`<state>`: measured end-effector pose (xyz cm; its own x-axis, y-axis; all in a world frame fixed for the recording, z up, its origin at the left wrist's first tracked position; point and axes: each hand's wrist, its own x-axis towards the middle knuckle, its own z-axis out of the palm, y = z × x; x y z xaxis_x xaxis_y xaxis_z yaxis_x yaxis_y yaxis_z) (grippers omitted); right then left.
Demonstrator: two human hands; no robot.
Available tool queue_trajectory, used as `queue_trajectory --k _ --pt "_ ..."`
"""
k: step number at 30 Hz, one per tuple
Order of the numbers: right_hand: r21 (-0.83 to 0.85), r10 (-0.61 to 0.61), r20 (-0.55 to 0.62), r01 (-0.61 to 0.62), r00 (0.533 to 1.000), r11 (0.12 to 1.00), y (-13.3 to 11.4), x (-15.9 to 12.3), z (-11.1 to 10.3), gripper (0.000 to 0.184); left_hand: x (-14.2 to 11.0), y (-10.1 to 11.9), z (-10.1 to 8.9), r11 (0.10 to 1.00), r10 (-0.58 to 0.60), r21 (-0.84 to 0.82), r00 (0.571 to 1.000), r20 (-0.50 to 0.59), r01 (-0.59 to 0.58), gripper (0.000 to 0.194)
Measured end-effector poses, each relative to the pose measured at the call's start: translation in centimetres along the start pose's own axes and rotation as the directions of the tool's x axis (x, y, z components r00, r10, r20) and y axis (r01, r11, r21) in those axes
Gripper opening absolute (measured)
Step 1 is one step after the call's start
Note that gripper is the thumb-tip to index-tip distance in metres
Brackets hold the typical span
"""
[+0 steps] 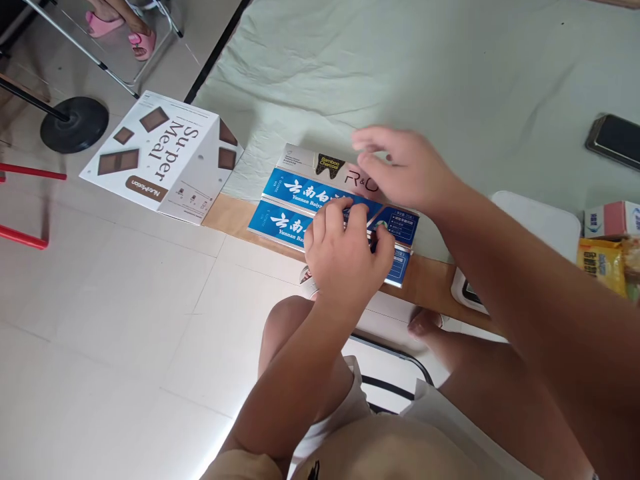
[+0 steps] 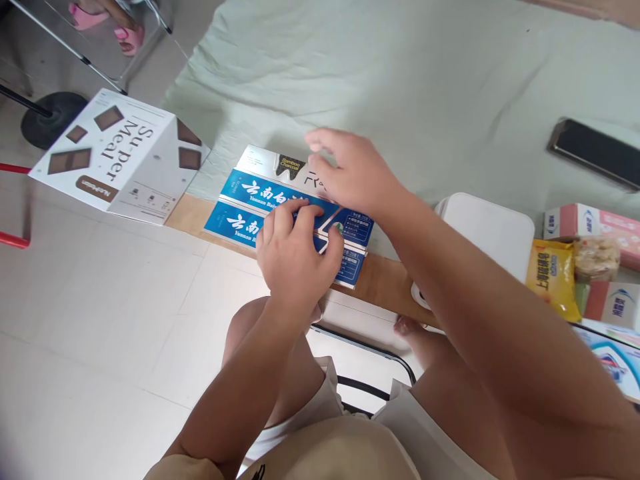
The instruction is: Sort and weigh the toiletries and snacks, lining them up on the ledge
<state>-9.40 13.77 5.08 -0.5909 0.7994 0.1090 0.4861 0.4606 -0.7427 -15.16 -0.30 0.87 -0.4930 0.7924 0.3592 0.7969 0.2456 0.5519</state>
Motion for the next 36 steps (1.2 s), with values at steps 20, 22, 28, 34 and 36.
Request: queue_trajectory --k 20,22,28,34,36 --pt "0.135 0.2 -0.939 -0.233 0.28 0.963 11.5 -28.2 -19.2 0.029 -8.1 12.7 5.9 0.49 0.704 -0.649 0.703 -0.099 -0.582 0.027" --pt "0.11 0.169 -0.963 -0.267 0.209 0.957 14.1 -29.3 -20.7 0.026 -8.8 15.1 6.6 0.497 0.71 -0.699 0.704 -0.014 -0.515 0.033" --pt "0.051 0.117 -0.971 -0.298 0.208 0.953 17.6 -31.2 -21.7 0.02 -9.9 21.7 9.1 0.644 0.664 -0.697 0.683 0.304 -0.316 0.051" --pt "0.114 0.226 -0.937 -0.375 0.268 0.92 15.6 -31.3 -21.8 0.018 -10.3 24.6 10.9 0.74 0.569 -0.649 0.68 0.463 -0.177 0.067" --pt "0.131 0.255 -0.922 -0.387 0.291 0.913 15.0 -31.2 -21.8 0.018 -10.3 24.9 11.0 0.752 0.555 -0.636 0.684 0.473 -0.171 0.068"
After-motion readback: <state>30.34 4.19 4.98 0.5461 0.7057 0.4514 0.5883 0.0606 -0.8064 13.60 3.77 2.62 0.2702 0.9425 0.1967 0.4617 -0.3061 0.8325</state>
